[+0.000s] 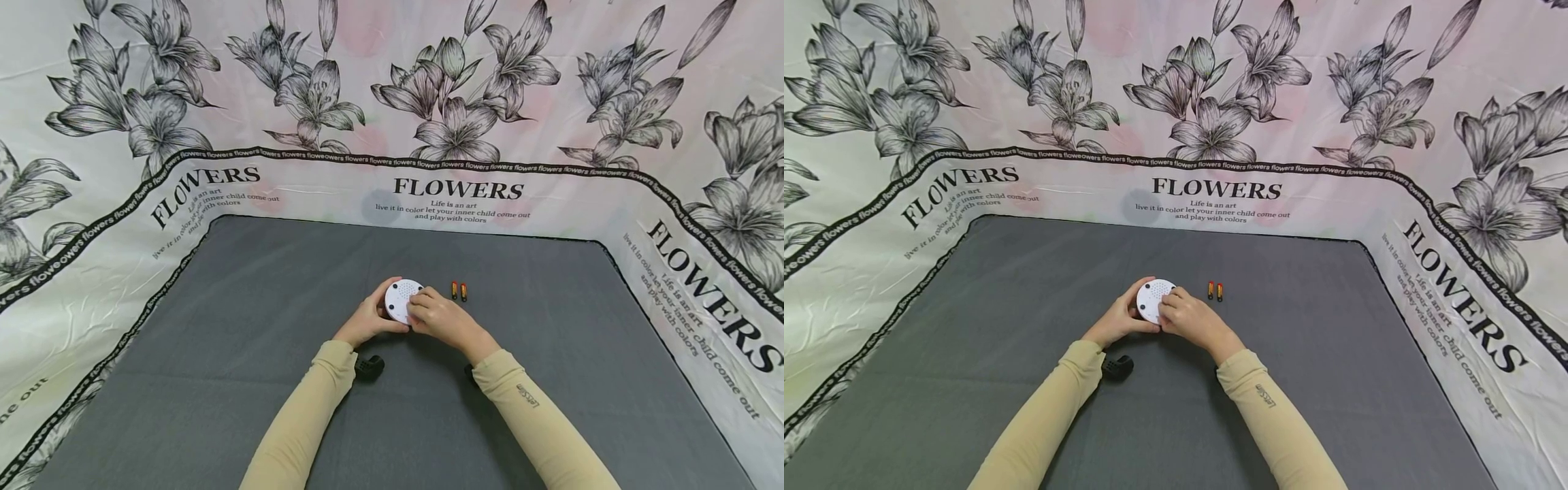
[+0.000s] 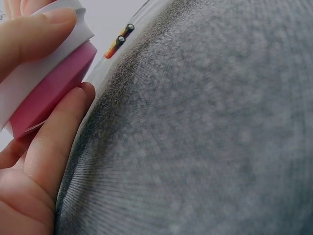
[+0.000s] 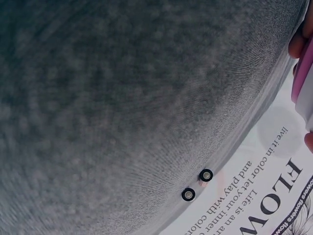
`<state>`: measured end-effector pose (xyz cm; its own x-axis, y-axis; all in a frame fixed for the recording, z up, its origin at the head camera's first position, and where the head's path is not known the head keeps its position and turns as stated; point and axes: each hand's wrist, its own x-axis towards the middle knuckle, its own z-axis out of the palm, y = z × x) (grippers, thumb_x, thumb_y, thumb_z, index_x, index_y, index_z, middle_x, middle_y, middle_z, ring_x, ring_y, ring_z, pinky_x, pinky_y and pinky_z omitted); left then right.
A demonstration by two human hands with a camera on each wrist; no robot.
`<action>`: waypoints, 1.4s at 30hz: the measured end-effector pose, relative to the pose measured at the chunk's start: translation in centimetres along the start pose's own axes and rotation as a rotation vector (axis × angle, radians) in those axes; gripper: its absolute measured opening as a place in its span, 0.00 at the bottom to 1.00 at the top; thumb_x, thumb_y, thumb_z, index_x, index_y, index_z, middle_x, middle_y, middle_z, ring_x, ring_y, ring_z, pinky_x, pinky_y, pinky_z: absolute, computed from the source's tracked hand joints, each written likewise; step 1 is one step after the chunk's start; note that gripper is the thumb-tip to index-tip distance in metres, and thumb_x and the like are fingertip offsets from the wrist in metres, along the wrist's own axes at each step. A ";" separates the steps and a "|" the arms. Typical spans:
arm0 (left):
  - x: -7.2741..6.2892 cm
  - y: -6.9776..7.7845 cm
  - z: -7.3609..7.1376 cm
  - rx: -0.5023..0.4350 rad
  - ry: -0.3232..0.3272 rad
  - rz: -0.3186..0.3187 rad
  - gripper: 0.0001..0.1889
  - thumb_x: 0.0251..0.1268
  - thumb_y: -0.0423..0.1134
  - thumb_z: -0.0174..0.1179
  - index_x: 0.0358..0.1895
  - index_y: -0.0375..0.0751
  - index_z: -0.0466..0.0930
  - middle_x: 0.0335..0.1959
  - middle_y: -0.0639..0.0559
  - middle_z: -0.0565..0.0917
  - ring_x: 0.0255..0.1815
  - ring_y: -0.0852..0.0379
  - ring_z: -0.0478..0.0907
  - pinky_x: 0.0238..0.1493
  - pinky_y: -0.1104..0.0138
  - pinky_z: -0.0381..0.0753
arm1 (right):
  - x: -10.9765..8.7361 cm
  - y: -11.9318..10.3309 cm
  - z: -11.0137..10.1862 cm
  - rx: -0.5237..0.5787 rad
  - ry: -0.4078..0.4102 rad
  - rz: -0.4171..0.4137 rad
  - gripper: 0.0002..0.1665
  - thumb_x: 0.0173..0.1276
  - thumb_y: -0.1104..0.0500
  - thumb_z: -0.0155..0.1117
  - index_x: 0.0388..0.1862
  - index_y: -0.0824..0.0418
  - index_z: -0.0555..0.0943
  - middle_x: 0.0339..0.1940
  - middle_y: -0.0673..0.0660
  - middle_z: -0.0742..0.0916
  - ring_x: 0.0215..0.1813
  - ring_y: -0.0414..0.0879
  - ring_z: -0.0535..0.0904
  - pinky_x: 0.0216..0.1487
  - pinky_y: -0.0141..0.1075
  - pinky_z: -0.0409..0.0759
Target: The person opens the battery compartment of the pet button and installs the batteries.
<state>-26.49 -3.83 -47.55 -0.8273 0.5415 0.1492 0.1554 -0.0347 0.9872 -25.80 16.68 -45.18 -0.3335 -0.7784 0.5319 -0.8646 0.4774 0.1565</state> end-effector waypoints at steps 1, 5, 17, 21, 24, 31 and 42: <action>0.0 0.0 0.0 0.001 0.001 -0.002 0.50 0.45 0.25 0.71 0.71 0.51 0.53 0.58 0.42 0.67 0.49 0.49 0.73 0.45 0.63 0.76 | 0.0 0.0 0.0 0.001 0.000 0.002 0.10 0.51 0.63 0.72 0.32 0.65 0.82 0.37 0.57 0.82 0.41 0.51 0.75 0.42 0.36 0.77; 0.0 0.0 0.0 -0.004 -0.001 -0.002 0.50 0.45 0.25 0.71 0.72 0.51 0.52 0.58 0.42 0.67 0.48 0.49 0.74 0.45 0.63 0.76 | 0.0 0.0 0.1 -0.001 -0.006 0.000 0.10 0.52 0.64 0.71 0.33 0.65 0.82 0.37 0.57 0.82 0.41 0.51 0.75 0.43 0.36 0.77; 0.1 -0.6 0.0 -0.056 0.016 0.034 0.49 0.46 0.24 0.69 0.71 0.52 0.52 0.59 0.42 0.66 0.49 0.48 0.73 0.45 0.62 0.77 | 0.0 0.3 0.1 0.039 0.040 0.001 0.09 0.54 0.65 0.68 0.35 0.64 0.82 0.38 0.55 0.83 0.43 0.49 0.76 0.46 0.36 0.76; 0.1 -0.7 0.0 -0.067 0.022 0.042 0.49 0.46 0.24 0.69 0.71 0.53 0.52 0.59 0.43 0.66 0.50 0.47 0.72 0.46 0.61 0.76 | -0.2 0.3 0.0 0.088 0.032 0.043 0.11 0.57 0.62 0.69 0.39 0.65 0.82 0.41 0.56 0.82 0.46 0.49 0.76 0.49 0.37 0.75; -0.1 -0.3 0.0 -0.078 0.018 0.042 0.49 0.47 0.23 0.68 0.72 0.51 0.52 0.60 0.43 0.65 0.50 0.46 0.72 0.46 0.61 0.76 | -0.3 0.3 0.1 0.131 0.036 0.078 0.15 0.57 0.60 0.70 0.42 0.66 0.82 0.43 0.57 0.82 0.47 0.50 0.75 0.49 0.39 0.75; -0.1 -0.2 0.1 -0.093 0.019 0.054 0.49 0.47 0.22 0.68 0.72 0.50 0.52 0.61 0.43 0.65 0.51 0.47 0.72 0.46 0.61 0.76 | -0.3 0.2 0.1 0.133 0.028 0.105 0.15 0.58 0.57 0.69 0.41 0.65 0.83 0.43 0.56 0.82 0.45 0.49 0.75 0.48 0.38 0.74; -0.2 0.0 0.1 -0.082 0.021 0.051 0.49 0.47 0.22 0.68 0.72 0.48 0.51 0.61 0.41 0.65 0.49 0.49 0.74 0.46 0.62 0.76 | -0.2 -0.1 -0.2 0.052 0.045 0.064 0.15 0.57 0.62 0.69 0.43 0.66 0.83 0.42 0.57 0.82 0.43 0.50 0.77 0.46 0.40 0.75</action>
<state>-26.24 -3.91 -47.54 -0.8307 0.5196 0.1999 0.1536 -0.1312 0.9794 -25.60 16.85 -45.17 -0.3725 -0.7275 0.5762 -0.8607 0.5030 0.0786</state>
